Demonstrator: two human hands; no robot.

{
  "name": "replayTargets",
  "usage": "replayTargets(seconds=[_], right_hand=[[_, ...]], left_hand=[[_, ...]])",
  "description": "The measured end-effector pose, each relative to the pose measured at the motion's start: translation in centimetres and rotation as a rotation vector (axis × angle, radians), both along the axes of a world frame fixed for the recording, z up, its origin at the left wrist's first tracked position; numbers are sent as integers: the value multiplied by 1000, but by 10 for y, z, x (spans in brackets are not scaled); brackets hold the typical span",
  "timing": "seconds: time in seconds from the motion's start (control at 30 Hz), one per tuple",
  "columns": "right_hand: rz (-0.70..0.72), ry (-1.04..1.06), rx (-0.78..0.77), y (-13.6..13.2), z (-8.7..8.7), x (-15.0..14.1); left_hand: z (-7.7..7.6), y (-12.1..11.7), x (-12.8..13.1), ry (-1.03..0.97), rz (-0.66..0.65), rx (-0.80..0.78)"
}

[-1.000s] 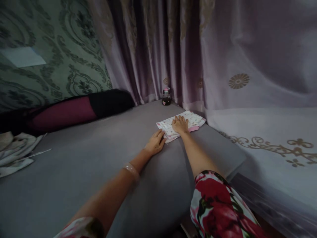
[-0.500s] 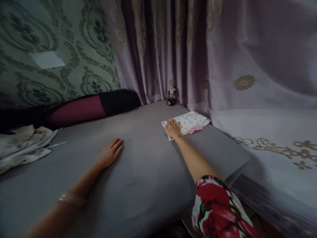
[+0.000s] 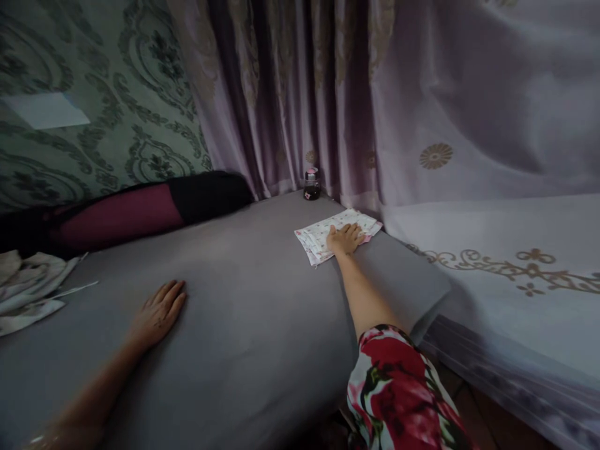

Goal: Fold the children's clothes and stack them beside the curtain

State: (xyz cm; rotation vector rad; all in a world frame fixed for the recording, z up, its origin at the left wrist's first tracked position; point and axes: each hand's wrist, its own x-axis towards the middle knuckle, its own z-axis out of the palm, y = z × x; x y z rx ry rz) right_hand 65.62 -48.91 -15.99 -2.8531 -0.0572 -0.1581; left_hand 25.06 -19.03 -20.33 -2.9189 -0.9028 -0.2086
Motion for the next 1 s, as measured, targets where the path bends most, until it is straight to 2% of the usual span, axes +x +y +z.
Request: replayTargets(seconds=[0.13, 0.27, 0.47, 0.57, 0.63, 0.73, 0.83, 1.0], right_hand=[[-22, -4, 29, 1, -7, 4], [3, 10, 74, 2, -4, 5], [7, 28, 44, -3, 3, 1], [47, -35, 37, 9, 3, -12], [147, -79, 22, 25, 2, -29], [402, -106, -30, 58, -1, -69], [614, -8, -103, 94, -6, -114], [874, 67, -174, 144, -10, -191]], left_hand=[[0, 1, -1, -5, -7, -3], [1, -1, 0, -8, -2, 1], [12, -15, 5, 0, 29, -57], [18, -19, 8, -24, 31, -89], [20, -20, 9, -53, 33, -108], [25, -22, 9, -68, 42, -144], [28, -26, 9, -98, 55, -178], [26, -22, 9, -156, 39, -175]])
